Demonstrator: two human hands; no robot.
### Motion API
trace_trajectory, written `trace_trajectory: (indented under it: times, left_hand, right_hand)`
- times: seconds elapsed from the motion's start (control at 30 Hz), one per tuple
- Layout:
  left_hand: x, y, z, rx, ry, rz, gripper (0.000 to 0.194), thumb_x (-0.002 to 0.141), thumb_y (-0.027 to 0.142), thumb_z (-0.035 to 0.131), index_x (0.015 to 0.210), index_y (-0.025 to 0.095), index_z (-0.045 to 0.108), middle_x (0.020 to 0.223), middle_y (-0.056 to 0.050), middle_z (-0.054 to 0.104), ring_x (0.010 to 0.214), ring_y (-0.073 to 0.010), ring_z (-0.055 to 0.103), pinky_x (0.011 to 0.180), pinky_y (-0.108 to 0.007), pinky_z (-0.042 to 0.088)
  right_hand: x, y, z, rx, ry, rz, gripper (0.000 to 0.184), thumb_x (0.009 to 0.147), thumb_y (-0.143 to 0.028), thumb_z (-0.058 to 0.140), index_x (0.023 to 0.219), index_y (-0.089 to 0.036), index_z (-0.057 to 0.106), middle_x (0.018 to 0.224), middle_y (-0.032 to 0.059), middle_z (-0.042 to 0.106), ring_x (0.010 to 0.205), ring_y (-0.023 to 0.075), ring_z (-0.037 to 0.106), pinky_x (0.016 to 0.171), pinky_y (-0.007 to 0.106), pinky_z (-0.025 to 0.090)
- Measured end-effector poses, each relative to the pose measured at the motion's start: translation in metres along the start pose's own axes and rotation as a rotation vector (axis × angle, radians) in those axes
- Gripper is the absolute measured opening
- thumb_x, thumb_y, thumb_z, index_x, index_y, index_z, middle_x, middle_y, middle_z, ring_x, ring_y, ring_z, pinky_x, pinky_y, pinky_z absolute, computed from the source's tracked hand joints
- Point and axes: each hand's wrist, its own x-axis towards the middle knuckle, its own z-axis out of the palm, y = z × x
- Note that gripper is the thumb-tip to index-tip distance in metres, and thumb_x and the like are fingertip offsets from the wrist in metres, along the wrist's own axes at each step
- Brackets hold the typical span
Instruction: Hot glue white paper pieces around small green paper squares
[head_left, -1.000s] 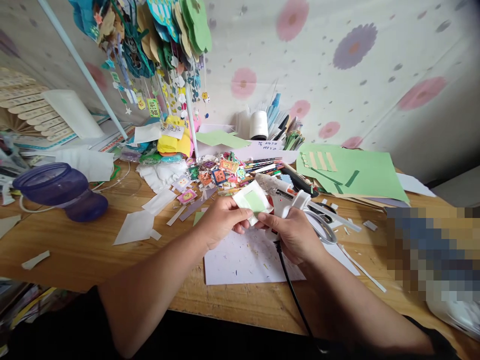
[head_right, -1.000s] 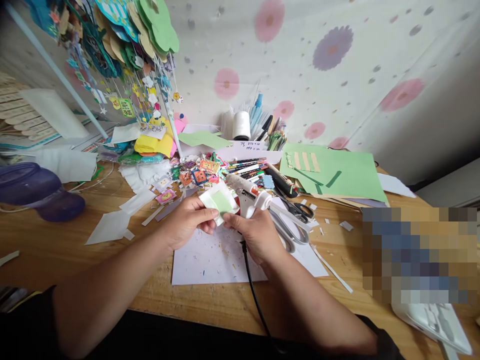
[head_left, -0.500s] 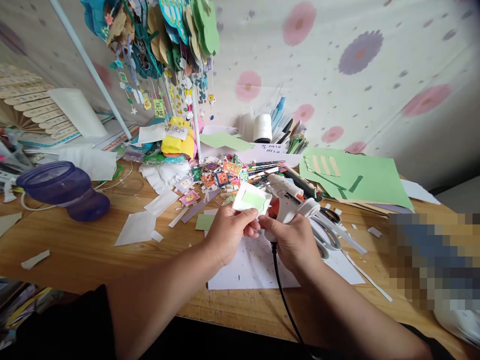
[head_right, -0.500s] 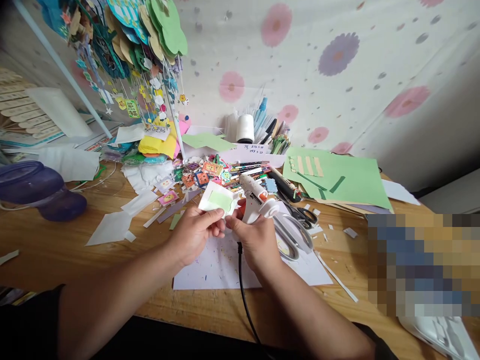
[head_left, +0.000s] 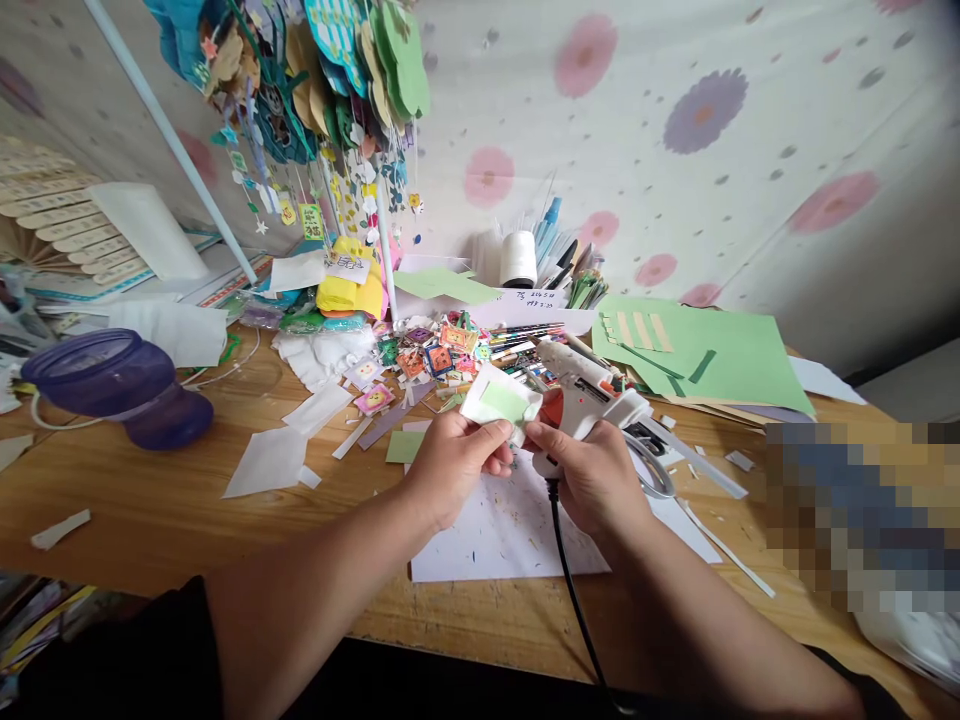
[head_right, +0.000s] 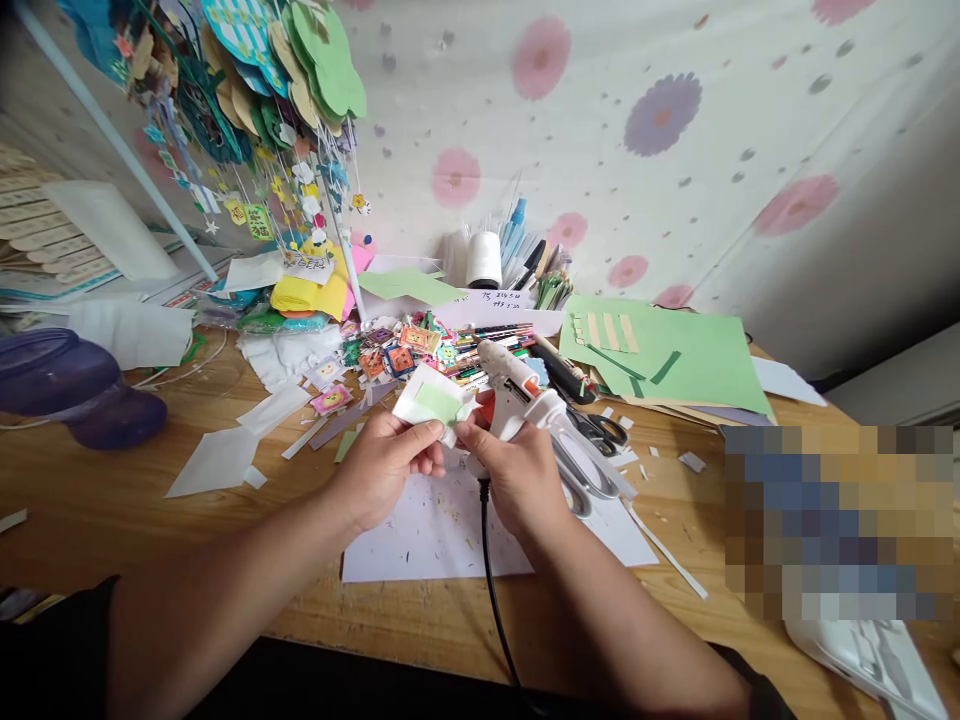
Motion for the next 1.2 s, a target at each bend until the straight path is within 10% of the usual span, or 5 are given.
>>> trace_trajectory:
  times: [1.2]
  left_hand:
    - [0.006,0.003,-0.003,0.072,-0.103,-0.056,0.023,0.063,0.028,0.074,0.078,0.013,0.066,0.064,0.000,0.060,0.055,-0.0093,0.052,0.055,-0.025,0.046]
  right_hand:
    - [0.001,0.002,0.001,-0.002,0.108,-0.007,0.029,0.064,-0.027,0.079,0.085,-0.021,0.059,0.068,-0.0031,0.059,0.062,0.0139,0.055,0.062,0.030,0.044]
